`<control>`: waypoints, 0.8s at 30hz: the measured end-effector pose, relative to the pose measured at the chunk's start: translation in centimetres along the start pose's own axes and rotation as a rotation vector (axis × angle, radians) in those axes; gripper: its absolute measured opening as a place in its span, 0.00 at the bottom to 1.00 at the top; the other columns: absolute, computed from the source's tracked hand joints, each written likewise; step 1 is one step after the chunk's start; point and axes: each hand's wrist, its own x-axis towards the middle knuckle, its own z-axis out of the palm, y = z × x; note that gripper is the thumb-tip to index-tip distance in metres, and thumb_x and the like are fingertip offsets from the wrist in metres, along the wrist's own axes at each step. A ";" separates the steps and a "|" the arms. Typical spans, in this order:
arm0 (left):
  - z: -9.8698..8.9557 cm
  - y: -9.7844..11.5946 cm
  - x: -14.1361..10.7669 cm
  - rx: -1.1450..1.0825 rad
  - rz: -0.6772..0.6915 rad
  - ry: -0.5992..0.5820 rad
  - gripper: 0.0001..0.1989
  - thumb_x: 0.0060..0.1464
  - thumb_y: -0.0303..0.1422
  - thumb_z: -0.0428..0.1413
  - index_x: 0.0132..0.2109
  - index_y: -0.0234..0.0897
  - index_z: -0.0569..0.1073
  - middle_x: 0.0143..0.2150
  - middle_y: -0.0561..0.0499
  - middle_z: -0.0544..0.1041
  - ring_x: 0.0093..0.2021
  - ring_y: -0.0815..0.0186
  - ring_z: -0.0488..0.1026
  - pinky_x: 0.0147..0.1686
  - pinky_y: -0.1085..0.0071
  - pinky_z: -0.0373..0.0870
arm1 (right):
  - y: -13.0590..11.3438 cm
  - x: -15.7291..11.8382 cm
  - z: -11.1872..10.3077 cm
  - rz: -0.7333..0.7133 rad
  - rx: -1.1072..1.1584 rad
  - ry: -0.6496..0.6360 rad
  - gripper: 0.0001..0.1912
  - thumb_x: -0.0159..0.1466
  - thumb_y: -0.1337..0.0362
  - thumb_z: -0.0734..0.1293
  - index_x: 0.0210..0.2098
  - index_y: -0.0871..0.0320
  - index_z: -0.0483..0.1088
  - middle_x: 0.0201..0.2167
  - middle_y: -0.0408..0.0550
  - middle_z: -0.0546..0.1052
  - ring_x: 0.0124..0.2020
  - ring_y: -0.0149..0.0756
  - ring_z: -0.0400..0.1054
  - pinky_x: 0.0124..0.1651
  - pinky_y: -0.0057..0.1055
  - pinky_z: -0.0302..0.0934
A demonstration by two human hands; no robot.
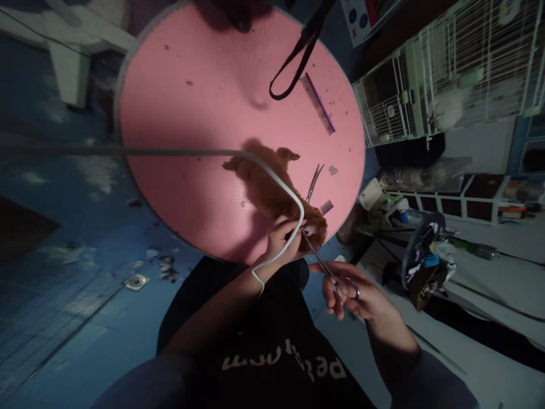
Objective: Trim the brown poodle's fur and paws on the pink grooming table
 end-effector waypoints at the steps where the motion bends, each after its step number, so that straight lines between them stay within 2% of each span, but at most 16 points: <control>1: 0.0 0.1 0.0 0.009 0.007 0.001 0.12 0.56 0.24 0.51 0.42 0.35 0.78 0.37 0.50 0.77 0.39 0.68 0.74 0.40 0.72 0.74 | -0.2 -0.1 -0.1 -0.006 0.005 0.006 0.28 0.55 0.54 0.73 0.52 0.61 0.71 0.24 0.44 0.76 0.22 0.30 0.71 0.20 0.23 0.65; 6: -0.2 0.2 0.2 0.046 0.037 0.003 0.14 0.52 0.21 0.51 0.42 0.34 0.78 0.37 0.50 0.77 0.38 0.69 0.74 0.39 0.73 0.74 | -1.1 0.0 -0.7 -0.002 -0.027 -0.031 0.31 0.55 0.51 0.72 0.53 0.63 0.71 0.25 0.46 0.77 0.24 0.31 0.71 0.21 0.24 0.66; 19: -0.5 0.2 0.3 0.094 0.032 -0.038 0.15 0.54 0.21 0.50 0.42 0.34 0.79 0.39 0.48 0.78 0.36 0.68 0.74 0.38 0.72 0.75 | -1.2 1.5 -1.7 0.020 -0.128 -0.110 0.27 0.59 0.58 0.71 0.56 0.61 0.69 0.27 0.45 0.78 0.23 0.27 0.70 0.22 0.21 0.66; 24: -0.2 0.0 0.3 0.067 0.051 -0.018 0.15 0.52 0.21 0.51 0.42 0.34 0.79 0.37 0.49 0.78 0.35 0.70 0.74 0.36 0.74 0.75 | -1.2 1.3 -1.5 0.001 -0.102 -0.065 0.26 0.59 0.58 0.72 0.55 0.59 0.70 0.25 0.42 0.77 0.21 0.26 0.69 0.19 0.19 0.62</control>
